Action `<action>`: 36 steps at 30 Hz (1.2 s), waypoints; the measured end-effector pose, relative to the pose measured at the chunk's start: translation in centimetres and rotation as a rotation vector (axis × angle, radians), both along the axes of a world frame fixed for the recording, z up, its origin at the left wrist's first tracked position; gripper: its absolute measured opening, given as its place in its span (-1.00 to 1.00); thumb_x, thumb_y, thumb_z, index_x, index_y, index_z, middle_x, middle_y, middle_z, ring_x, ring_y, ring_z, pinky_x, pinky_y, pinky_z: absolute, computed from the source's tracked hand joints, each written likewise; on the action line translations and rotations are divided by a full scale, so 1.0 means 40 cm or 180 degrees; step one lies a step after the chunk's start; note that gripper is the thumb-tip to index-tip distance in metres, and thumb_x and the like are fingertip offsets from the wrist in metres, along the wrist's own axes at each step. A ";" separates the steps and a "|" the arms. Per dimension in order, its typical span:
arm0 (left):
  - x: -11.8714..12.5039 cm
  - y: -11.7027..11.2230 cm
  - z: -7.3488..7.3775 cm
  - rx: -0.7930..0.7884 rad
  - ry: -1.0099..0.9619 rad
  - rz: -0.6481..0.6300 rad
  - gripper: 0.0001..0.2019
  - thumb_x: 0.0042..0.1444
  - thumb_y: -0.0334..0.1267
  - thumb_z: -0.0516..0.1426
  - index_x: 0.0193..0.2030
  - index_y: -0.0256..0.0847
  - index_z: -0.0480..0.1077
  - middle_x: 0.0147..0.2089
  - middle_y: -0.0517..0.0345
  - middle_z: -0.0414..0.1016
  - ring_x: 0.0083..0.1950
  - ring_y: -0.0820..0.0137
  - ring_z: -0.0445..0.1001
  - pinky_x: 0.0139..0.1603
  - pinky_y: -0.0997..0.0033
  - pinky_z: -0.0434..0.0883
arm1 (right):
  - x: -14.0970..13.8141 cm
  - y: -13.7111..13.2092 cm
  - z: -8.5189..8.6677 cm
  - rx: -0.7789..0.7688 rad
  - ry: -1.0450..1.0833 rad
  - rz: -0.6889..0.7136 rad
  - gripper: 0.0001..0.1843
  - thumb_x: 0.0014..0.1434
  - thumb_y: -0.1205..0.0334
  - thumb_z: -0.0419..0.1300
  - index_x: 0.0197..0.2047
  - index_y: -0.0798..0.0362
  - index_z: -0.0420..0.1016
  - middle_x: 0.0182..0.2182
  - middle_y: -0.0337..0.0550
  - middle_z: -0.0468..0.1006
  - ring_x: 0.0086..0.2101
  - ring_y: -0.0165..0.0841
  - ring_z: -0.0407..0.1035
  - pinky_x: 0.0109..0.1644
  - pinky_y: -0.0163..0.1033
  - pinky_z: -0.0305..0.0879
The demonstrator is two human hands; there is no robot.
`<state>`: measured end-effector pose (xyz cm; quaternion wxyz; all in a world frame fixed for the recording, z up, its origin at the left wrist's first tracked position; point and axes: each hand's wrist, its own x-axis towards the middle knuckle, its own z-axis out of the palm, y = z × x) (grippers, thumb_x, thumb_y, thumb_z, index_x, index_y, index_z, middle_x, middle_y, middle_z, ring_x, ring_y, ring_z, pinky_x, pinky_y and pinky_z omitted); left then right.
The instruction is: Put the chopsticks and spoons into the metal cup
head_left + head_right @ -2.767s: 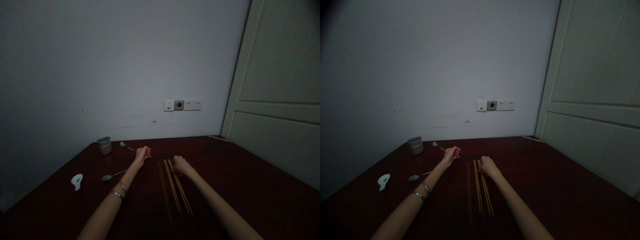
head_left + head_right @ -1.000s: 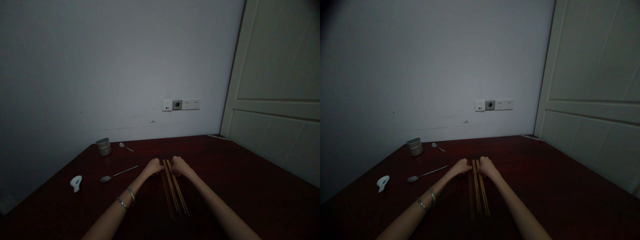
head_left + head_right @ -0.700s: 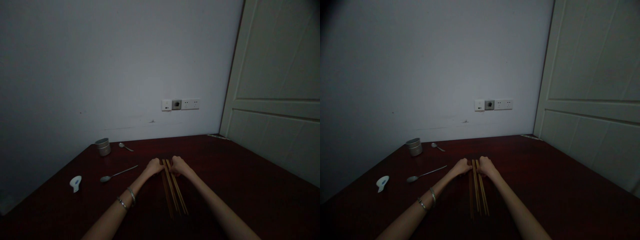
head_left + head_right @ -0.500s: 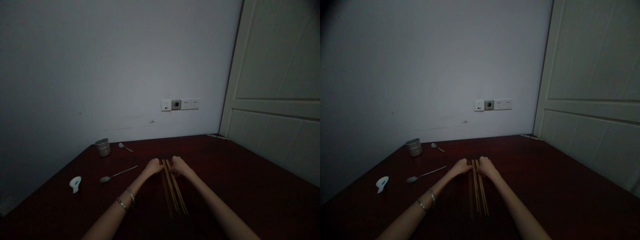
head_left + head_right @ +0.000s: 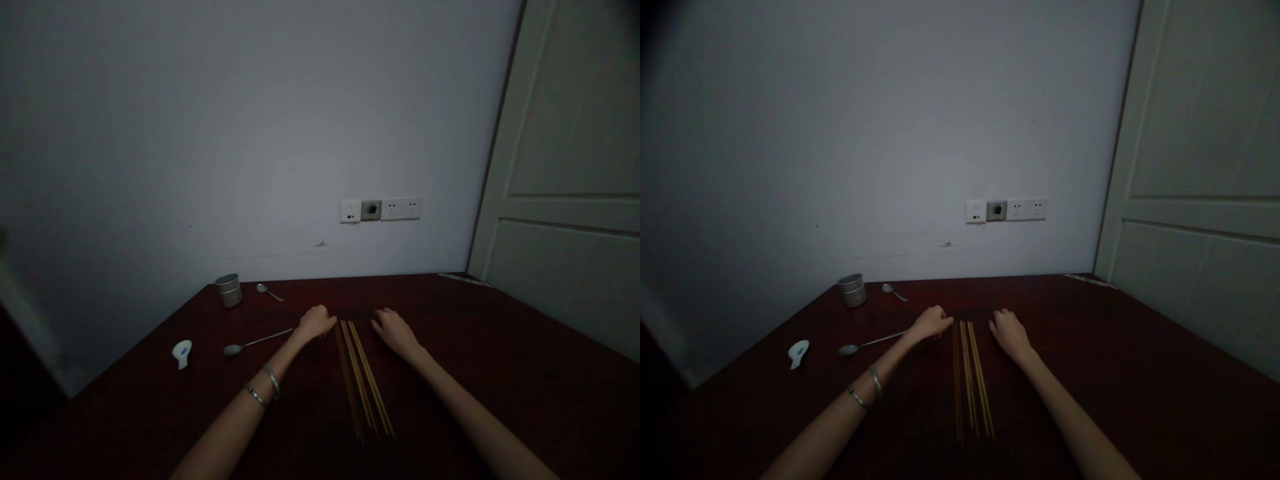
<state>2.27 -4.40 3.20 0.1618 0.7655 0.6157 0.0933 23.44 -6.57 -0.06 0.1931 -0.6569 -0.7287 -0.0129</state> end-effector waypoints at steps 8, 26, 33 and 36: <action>0.007 -0.052 0.085 0.0143 -0.0217 -0.0114 -0.75 0.02 -0.20 -0.01 -0.47 -0.29 0.43 -0.50 0.11 0.50 -0.51 0.47 0.43 -0.40 0.52 0.33 | 0.027 0.025 -0.105 0.0400 -0.0180 0.0159 -0.59 0.16 0.23 -0.10 -0.05 0.21 0.42 -0.05 0.11 0.41 -0.02 -0.22 0.26 0.08 -0.18 0.11; -0.368 -0.102 0.092 0.0198 0.0644 -0.0022 -0.82 -0.14 -0.34 0.11 -0.36 -0.25 0.49 -0.34 0.10 0.52 -0.36 0.44 0.44 -0.39 0.59 0.28 | 0.051 0.070 -0.173 0.0576 -0.0577 0.0311 -0.56 0.13 0.24 -0.11 -0.05 0.26 0.42 -0.02 0.17 0.38 0.00 -0.13 0.25 0.05 -0.09 0.15; -0.419 -0.112 0.041 0.0095 0.0832 -0.0186 -0.79 -0.11 -0.37 0.09 -0.30 -0.25 0.48 -0.32 0.12 0.52 -0.36 0.47 0.43 -0.37 0.62 0.28 | 0.053 0.072 -0.176 0.0602 -0.0499 0.0322 -0.56 0.11 0.24 -0.10 -0.05 0.25 0.42 -0.03 0.16 0.39 0.01 -0.12 0.24 0.05 -0.08 0.14; -0.425 -0.110 0.029 0.0192 0.0946 -0.0209 -0.78 -0.11 -0.39 0.08 -0.29 -0.23 0.47 -0.30 0.09 0.52 -0.32 0.44 0.44 -0.34 0.59 0.29 | 0.052 0.069 -0.173 0.0630 -0.0492 0.0344 -0.57 0.12 0.25 -0.10 -0.06 0.26 0.42 -0.04 0.17 0.39 0.00 -0.12 0.24 0.06 -0.08 0.14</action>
